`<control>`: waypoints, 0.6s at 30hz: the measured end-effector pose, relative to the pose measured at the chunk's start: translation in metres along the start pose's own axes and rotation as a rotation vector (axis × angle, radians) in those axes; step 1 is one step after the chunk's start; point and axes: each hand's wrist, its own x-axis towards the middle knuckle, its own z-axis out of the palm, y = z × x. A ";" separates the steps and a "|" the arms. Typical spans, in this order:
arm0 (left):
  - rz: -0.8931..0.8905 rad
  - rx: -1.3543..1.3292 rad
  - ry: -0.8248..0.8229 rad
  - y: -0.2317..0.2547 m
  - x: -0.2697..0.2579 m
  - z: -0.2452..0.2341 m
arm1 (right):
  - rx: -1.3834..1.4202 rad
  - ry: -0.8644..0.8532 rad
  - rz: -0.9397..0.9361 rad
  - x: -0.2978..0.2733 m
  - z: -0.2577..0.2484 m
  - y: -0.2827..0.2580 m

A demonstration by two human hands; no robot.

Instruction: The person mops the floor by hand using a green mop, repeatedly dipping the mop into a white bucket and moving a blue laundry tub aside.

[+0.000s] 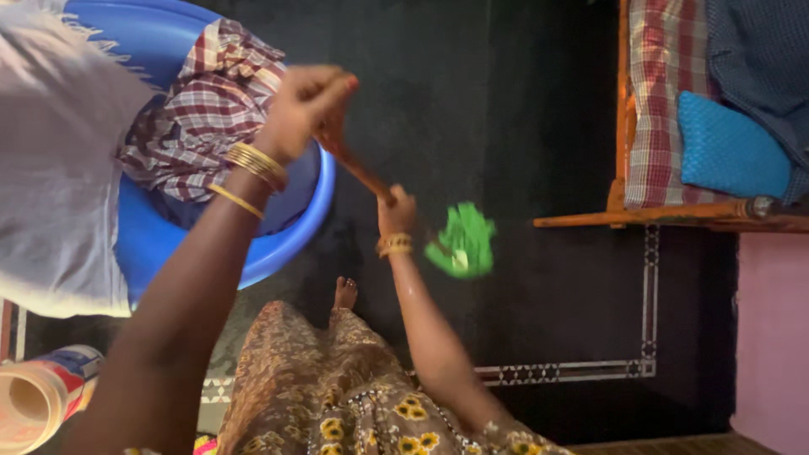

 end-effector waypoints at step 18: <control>-0.036 -0.078 -0.103 -0.043 0.102 0.093 | 0.117 0.016 0.114 0.133 -0.056 0.086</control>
